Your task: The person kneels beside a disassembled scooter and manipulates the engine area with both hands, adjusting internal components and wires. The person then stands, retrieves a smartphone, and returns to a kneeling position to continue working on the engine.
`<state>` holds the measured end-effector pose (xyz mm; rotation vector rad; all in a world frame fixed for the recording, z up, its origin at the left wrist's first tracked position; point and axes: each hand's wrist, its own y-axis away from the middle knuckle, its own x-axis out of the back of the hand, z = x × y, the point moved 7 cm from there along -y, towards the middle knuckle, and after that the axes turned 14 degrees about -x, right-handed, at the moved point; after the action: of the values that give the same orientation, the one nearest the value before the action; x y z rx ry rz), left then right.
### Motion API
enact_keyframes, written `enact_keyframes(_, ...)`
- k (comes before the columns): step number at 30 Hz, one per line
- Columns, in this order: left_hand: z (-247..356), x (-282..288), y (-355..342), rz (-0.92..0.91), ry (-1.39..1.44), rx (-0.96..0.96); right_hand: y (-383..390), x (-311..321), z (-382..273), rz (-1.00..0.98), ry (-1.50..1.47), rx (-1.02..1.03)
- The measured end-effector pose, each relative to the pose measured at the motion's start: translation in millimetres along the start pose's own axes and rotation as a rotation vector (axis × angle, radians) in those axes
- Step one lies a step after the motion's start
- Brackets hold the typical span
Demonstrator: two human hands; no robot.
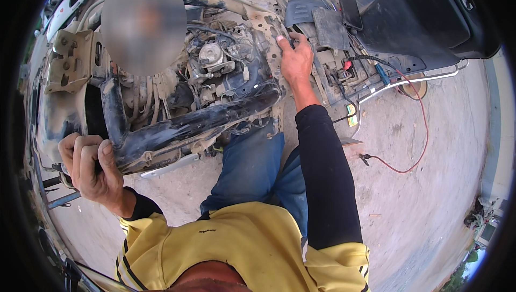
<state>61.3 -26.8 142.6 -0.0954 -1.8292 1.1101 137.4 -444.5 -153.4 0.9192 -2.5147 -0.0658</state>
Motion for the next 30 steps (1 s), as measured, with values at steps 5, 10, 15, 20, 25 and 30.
enact_keyframes(5,0.9,-1.4,0.0,0.005,0.009,-0.006,0.3,0.4,2.2,-0.005,-0.009,-0.022)
enact_keyframes(10,0.3,-0.2,0.6,0.004,0.015,0.003,0.5,-1.3,-0.5,-0.020,-0.009,-0.020)
enact_keyframes(15,-0.9,1.1,-0.8,-0.006,0.008,-0.002,2.5,-0.5,-3.9,-0.009,-0.043,0.024)
enact_keyframes(20,0.1,0.1,-2.4,-0.049,0.021,-0.029,-10.3,-4.3,11.8,-0.029,-0.121,0.052)
enact_keyframes(25,-2.4,2.8,-2.0,-0.052,0.018,-0.028,-3.9,-6.4,4.4,-0.081,-0.157,0.025)
enact_keyframes(30,-5.1,4.2,-0.7,-0.030,0.011,-0.032,2.0,-4.8,-1.3,-0.083,-0.153,0.017)
